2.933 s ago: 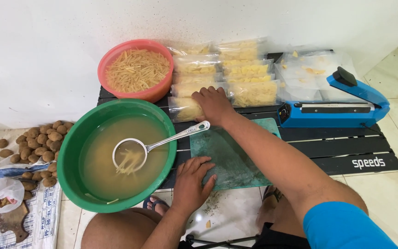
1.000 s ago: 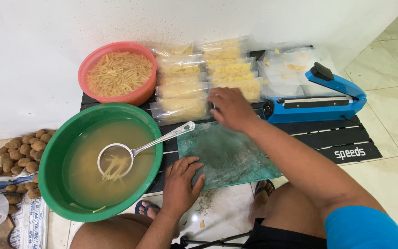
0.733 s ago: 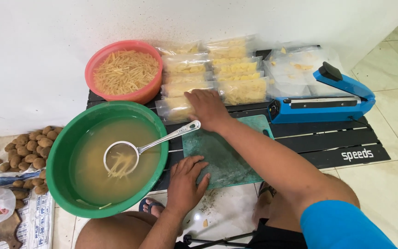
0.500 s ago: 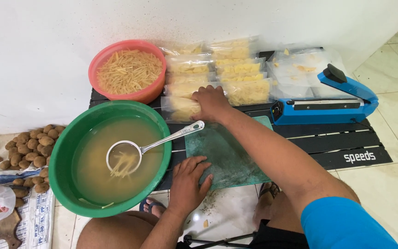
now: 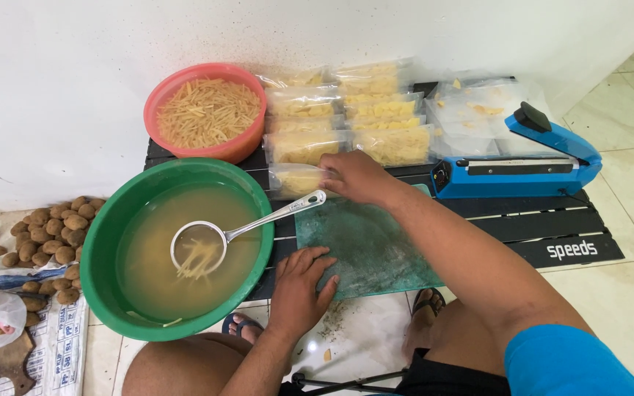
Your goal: The person places pieces of fruit into a plastic bag, uses a heat sealer to seal the opening, and repeats this for multiple bags on a table. The person uses a small strainer to transfer some items from a bowl of liquid into a bag.
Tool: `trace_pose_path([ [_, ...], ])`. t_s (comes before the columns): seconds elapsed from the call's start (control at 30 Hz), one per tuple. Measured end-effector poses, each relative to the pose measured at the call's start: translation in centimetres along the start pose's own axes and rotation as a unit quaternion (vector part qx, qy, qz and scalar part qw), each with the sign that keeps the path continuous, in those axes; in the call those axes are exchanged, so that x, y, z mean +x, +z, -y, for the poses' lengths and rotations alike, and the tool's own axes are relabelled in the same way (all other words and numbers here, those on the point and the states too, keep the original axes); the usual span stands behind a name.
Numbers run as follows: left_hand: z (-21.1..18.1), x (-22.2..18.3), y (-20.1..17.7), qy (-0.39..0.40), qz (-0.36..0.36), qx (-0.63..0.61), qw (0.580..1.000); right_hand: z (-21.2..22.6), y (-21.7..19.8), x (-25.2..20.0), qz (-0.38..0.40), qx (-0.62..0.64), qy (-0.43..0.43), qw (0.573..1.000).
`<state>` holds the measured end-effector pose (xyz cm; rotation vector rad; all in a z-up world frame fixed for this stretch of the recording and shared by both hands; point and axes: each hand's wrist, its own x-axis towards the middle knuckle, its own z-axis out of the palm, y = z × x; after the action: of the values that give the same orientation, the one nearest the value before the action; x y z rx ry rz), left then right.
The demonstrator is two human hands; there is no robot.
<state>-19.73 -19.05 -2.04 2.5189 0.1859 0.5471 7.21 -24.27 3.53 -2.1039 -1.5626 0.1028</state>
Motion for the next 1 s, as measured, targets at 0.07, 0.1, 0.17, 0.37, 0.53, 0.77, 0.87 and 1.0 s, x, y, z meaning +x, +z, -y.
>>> trace_pose_path([
  [0.07,-0.1,0.0,0.0,0.003,-0.005,-0.008,1.0,0.1,-1.1,-1.2,-0.018,-0.004,-0.015,1.0],
  [0.1,-0.1,0.0,0.0,0.006,-0.01,-0.015,1.0,0.2,-1.6,-1.8,-0.035,-0.009,-0.031,0.999],
  [0.17,-0.4,-0.1,0.0,0.003,-0.025,-0.02,0.999,1.2,-2.8,-3.5,-0.045,0.0,-0.043,0.998],
  [0.37,-2.0,0.5,0.1,0.06,-0.104,0.017,0.993,2.9,-2.2,-9.5,-0.071,-0.094,-0.092,0.989],
  [0.53,-1.1,1.9,0.8,0.083,-0.15,0.057,0.984,2.5,-0.7,-12.1,-0.037,-0.196,-0.11,0.974],
  [0.77,1.4,2.8,1.0,0.078,-0.147,0.049,0.985,2.7,-1.5,-12.0,-0.018,-0.123,-0.109,0.986],
  [0.87,1.3,3.4,0.5,0.066,-0.142,0.018,0.987,3.1,-2.2,-11.6,-0.003,-0.078,-0.093,0.993],
  [1.0,1.3,4.8,0.3,0.032,-0.13,0.006,0.991,3.4,-3.3,-10.9,0.016,-0.005,-0.07,0.997],
])
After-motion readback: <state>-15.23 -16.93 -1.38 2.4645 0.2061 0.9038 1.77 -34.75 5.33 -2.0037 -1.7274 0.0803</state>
